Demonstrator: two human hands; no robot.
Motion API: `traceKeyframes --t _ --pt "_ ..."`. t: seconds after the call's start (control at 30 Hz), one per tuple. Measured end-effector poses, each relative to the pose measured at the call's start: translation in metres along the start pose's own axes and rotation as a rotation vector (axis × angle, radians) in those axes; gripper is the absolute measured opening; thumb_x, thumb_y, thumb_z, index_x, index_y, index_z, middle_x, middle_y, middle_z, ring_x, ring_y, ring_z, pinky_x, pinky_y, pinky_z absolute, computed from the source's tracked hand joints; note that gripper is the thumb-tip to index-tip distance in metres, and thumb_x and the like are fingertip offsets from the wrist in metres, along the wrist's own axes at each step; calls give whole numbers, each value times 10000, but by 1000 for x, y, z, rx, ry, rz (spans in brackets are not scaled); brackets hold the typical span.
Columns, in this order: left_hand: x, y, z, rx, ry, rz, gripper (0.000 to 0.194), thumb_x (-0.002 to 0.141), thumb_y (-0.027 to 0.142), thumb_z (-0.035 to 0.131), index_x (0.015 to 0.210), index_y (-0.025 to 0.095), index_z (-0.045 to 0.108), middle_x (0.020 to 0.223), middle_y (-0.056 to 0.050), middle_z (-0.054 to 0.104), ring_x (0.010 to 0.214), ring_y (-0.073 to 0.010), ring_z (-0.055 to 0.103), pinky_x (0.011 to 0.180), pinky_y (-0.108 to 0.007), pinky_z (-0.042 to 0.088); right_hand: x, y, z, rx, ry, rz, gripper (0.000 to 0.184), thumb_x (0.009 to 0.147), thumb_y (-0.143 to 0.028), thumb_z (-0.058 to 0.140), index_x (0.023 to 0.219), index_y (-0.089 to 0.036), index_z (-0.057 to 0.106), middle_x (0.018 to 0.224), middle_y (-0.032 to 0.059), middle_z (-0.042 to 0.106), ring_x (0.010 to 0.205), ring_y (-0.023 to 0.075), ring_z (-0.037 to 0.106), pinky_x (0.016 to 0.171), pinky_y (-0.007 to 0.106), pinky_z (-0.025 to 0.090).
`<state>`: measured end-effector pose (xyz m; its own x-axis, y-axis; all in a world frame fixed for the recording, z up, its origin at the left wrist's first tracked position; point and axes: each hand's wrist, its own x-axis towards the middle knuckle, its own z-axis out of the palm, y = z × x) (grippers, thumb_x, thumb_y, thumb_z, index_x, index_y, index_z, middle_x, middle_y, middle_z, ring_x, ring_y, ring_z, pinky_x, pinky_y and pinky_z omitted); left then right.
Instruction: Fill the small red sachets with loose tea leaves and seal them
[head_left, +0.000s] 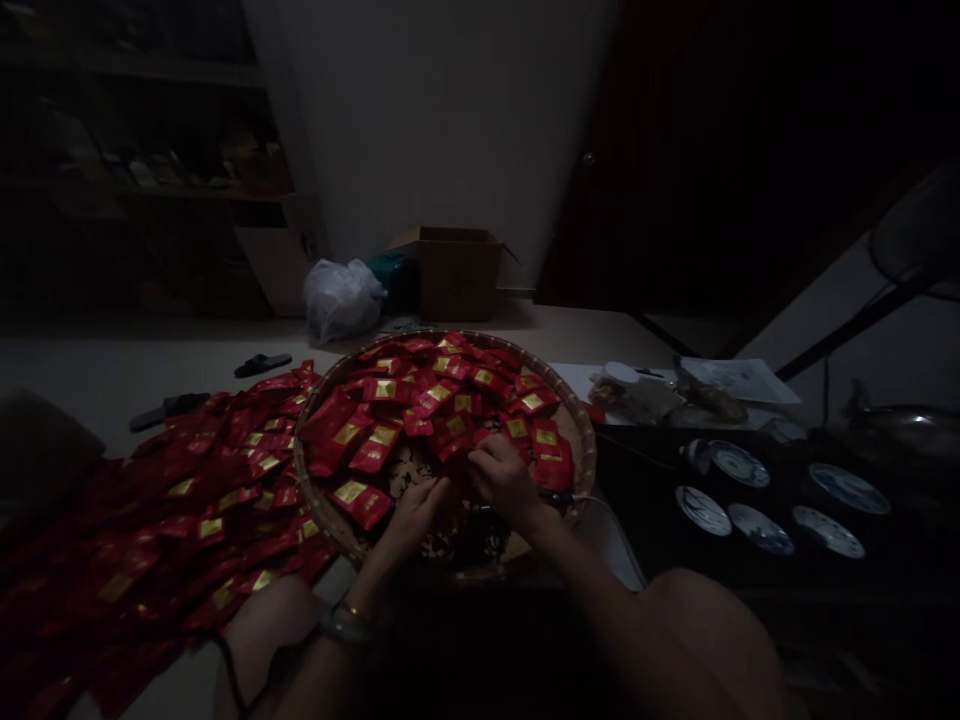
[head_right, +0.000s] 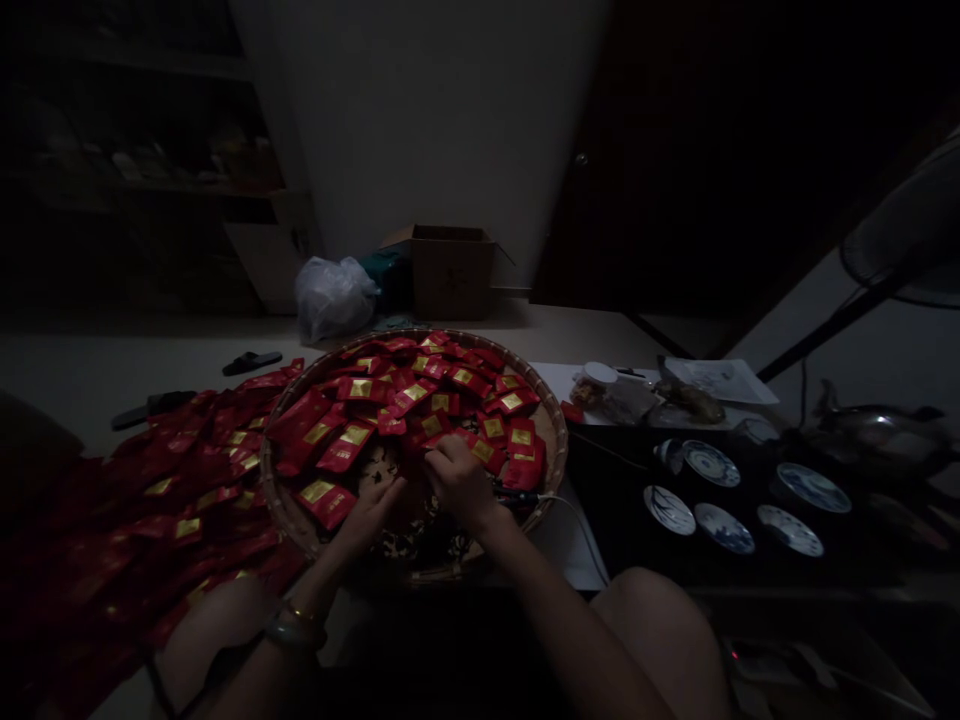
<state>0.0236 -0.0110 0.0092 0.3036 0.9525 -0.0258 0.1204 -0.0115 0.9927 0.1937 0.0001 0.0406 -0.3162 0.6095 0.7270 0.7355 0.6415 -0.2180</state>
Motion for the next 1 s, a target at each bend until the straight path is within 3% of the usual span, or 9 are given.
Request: traceKeyframes --t 0.13,0.3,0.4,0.6,0.73,1.0 --pt "0 9 -4 -91 43 -136 578 718 694 463 534 153 545 455 32 449 449 -99 379 425 -223 334 0 0 -6 82 -68 -82 183 871 -140 496 704 -176 562 712 56 574 728 183 468 659 298 426" --pt "0 17 -10 -92 30 -136 531 607 661 587 488 144 573 443 27 449 472 -99 366 436 -223 291 -5 1 -13 192 -145 -174 184 882 -142 472 719 -173 550 747 69 610 765 184 485 687 306 454" --pt "0 20 -14 -8 -46 -138 483 602 597 614 456 137 594 429 28 446 477 -96 357 452 -219 278 -9 2 -17 228 -222 -238 173 883 -119 444 773 -169 568 803 75 635 787 173 519 680 292 452" --pt "-7 30 -21 127 -146 -89 400 663 495 616 728 122 747 546 -8 597 563 -137 463 508 -227 339 -19 4 -18 106 -325 -324 180 842 -85 449 735 -173 563 703 46 632 733 159 546 710 301 406" --pt "-8 29 -23 185 -199 -66 418 723 498 578 684 113 738 492 2 567 508 -121 444 474 -216 327 -21 5 -16 59 -363 -345 190 795 -36 460 702 -172 553 638 17 628 682 144 545 705 293 369" --pt "-8 33 -20 150 -103 -85 335 686 432 622 735 128 755 582 -28 659 575 -151 543 517 -218 402 -22 0 -11 131 -405 -329 206 827 -67 459 804 -195 618 706 -4 676 701 115 590 673 293 310"
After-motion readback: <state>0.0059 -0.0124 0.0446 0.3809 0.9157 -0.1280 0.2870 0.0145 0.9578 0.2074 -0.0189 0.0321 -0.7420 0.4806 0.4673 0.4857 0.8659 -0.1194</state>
